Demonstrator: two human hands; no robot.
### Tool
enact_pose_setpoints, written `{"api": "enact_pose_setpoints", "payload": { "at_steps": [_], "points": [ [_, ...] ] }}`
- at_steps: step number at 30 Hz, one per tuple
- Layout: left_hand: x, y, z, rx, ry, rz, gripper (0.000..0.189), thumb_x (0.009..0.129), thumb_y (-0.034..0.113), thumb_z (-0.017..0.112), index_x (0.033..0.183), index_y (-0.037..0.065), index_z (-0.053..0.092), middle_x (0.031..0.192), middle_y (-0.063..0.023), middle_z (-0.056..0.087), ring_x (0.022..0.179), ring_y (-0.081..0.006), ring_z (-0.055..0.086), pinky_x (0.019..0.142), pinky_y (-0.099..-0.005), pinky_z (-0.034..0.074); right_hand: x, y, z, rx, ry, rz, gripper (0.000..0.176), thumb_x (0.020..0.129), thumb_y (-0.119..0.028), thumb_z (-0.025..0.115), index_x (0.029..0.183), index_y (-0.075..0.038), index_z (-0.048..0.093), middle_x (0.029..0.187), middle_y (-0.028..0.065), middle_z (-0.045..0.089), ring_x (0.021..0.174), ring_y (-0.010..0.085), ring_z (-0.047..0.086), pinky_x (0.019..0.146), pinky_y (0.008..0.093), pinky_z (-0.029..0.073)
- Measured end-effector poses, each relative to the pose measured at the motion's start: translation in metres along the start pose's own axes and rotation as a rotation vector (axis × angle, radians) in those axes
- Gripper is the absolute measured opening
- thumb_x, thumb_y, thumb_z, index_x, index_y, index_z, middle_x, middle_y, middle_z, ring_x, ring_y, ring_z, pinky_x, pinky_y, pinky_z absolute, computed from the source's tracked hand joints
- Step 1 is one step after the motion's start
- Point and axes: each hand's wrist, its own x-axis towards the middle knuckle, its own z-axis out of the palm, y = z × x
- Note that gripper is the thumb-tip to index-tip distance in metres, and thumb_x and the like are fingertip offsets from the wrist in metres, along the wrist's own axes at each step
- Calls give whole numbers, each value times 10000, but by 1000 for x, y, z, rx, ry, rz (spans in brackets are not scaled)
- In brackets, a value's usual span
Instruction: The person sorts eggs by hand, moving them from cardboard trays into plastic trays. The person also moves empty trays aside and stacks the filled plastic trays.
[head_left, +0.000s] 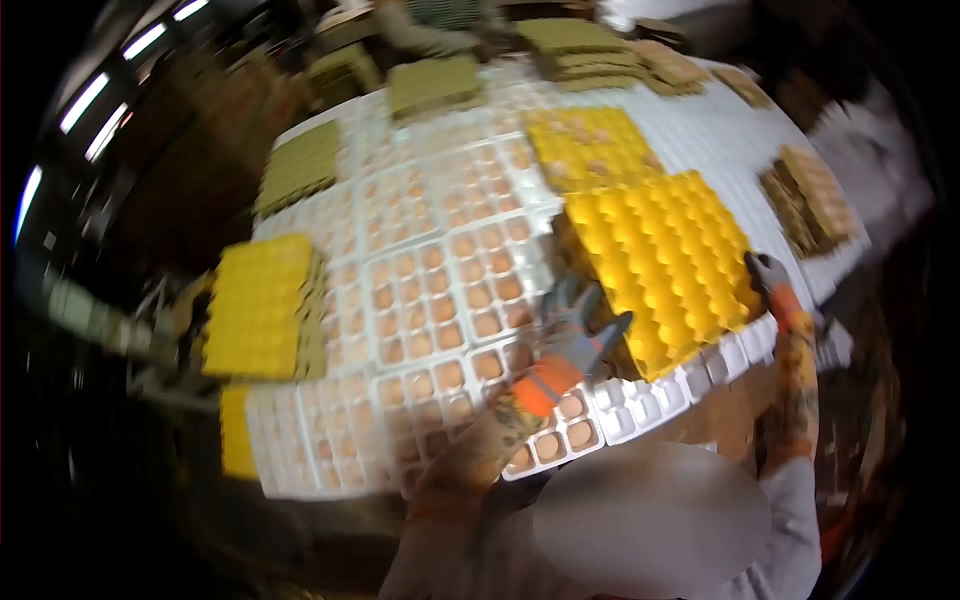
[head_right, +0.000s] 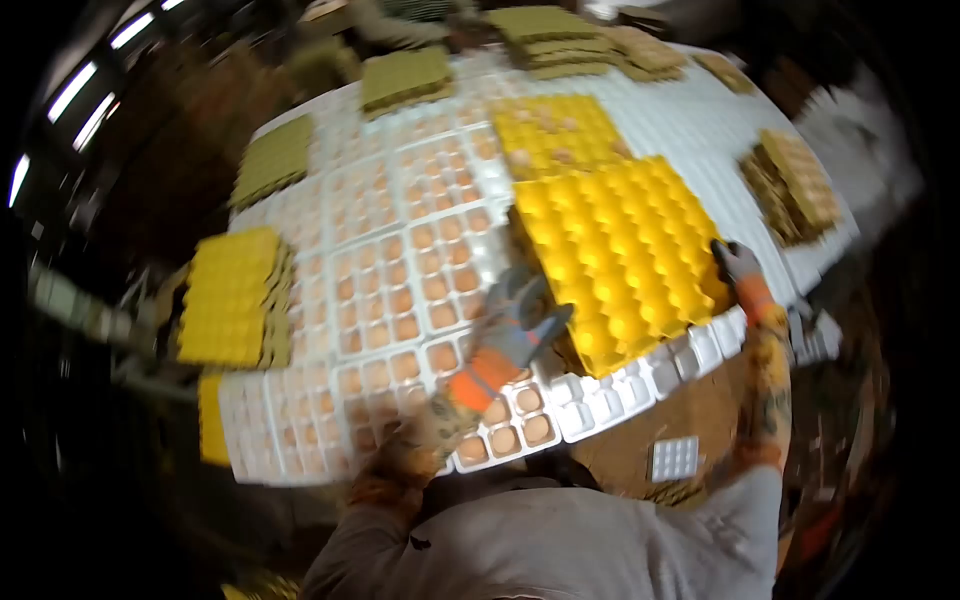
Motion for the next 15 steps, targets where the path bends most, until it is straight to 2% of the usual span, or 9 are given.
{"api": "enact_pose_setpoints", "payload": {
  "at_steps": [1,2,4,6,7,9,10,12,15],
  "points": [
    [-6,11,11,-28,30,-147,657,782,434,692,1304,94,485,1325,-182,430,1241,-345,399,1019,-408,349,13,12,-6,4,74,-17,352,891,-364,559,913,-24,647,681,3,580,536,96,475,498,261,378],
    [-4,11,10,-418,75,-130,689,790,378,704,1348,81,431,1320,-199,437,1217,-340,429,1011,-373,364,14,11,-12,103,137,-120,366,895,-340,570,1026,-3,626,779,11,612,549,102,491,491,268,389],
    [-7,-10,15,-716,222,-162,661,826,286,676,1360,24,389,1311,-182,467,1195,-287,469,983,-337,385,-21,-51,-3,406,18,-231,390,921,-273,556,1187,12,559,1045,65,621,866,126,578,748,254,467],
    [-20,-28,7,-847,452,-361,610,863,236,627,1359,-2,363,1276,-161,505,1158,-252,498,963,-329,392,-56,-109,19,398,-81,-458,424,941,-247,518,1274,13,487,1186,93,567,1061,155,529,903,279,417],
    [-40,-79,-9,-353,454,-174,519,876,178,575,1328,-2,394,1220,-149,534,1101,-268,520,922,-348,419,-66,-130,29,388,-135,-529,443,946,-235,504,1310,12,453,1233,101,541,1098,164,516,936,290,403],
    [-68,-126,-63,181,604,38,425,883,164,518,1267,-4,447,1173,-177,547,1051,-328,530,889,-417,422,-93,-167,56,397,-158,-818,477,947,-202,479,1369,-2,381,1328,101,469,1169,181,476,992,307,364],
    [-82,-149,-90,450,723,108,386,887,157,489,1237,-5,474,1149,-191,553,1026,-358,535,873,-452,423,-105,-179,60,555,-361,-697,505,938,-182,480,1395,-16,345,1386,95,412,1211,190,448,1021,314,342],
    [-78,-141,-153,-853,1173,-232,501,896,137,580,1328,-31,388,1293,-104,464,1079,-199,499,919,-292,429,-104,-174,69,513,-352,-736,512,928,-185,507,1387,-18,357,1379,90,428,1195,193,464,1010,310,354],
    [-90,-193,-251,-624,1399,-172,368,916,169,555,1211,-49,522,1148,-133,572,962,-247,551,814,-388,467,-104,-156,78,374,-381,-725,507,918,-163,529,1376,-16,371,1370,86,438,1178,194,483,997,309,372]
  ]
}}
